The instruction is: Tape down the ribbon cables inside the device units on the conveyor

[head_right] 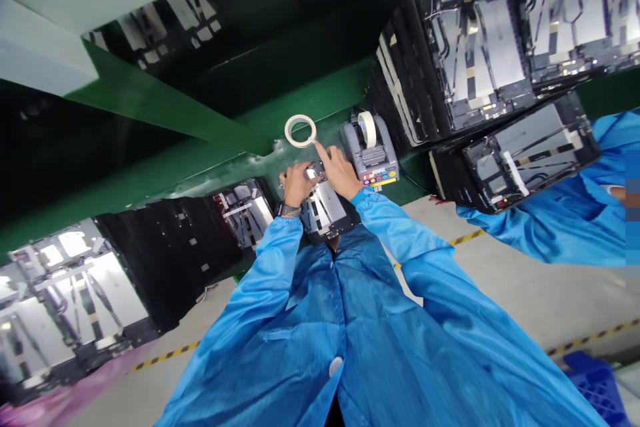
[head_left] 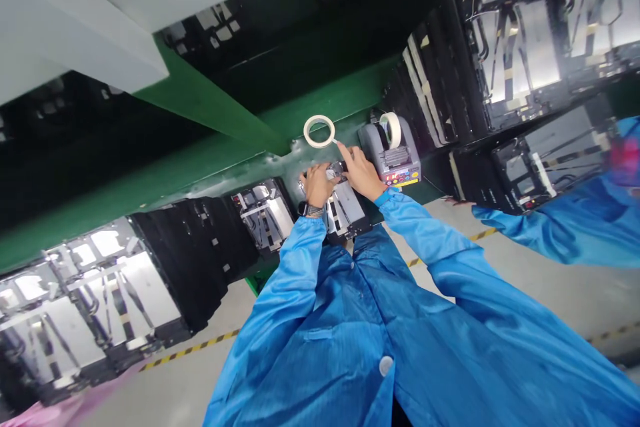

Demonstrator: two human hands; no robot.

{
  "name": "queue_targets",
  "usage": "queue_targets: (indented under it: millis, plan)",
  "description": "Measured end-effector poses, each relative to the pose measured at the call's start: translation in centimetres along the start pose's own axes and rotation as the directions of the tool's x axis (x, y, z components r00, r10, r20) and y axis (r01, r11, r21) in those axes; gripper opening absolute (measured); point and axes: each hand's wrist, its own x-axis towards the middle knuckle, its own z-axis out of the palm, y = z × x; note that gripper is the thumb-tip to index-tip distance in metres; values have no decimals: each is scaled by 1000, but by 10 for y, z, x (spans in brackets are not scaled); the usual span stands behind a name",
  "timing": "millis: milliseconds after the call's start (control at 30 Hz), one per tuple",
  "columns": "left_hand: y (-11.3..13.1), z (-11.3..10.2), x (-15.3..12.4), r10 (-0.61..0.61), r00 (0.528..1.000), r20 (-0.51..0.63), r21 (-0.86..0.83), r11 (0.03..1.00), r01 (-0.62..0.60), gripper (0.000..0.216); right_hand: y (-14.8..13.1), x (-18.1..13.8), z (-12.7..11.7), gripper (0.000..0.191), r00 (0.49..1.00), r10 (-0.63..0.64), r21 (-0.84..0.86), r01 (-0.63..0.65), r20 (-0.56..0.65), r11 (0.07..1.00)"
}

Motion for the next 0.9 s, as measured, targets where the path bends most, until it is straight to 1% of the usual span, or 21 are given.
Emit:
queue_targets:
  millis: [100,400,667,733,900]
  plan:
    - [-1,-1,2,11,1000,4,-1,1000,-11,47,-1,3,-3,81,1000,-23,-29,23,10,999]
    - [1,-5,2,5,1000,27,9,1000,-5,48,0,6,-3,76,997,-82,-39,82,18,996]
    - [2,-8,4,5,999,47,26,1000,-7,48,-2,12,-6,80,998,-43,-58,45,35,997]
    - [2,-9,4,3,998,59,37,999,-5,48,-4,12,-7,82,997,-46,-94,52,69,994]
    - [5,-13,3,-32,993,116,71,997,24,49,-12,11,-15,88,985,-59,-258,101,165,961]
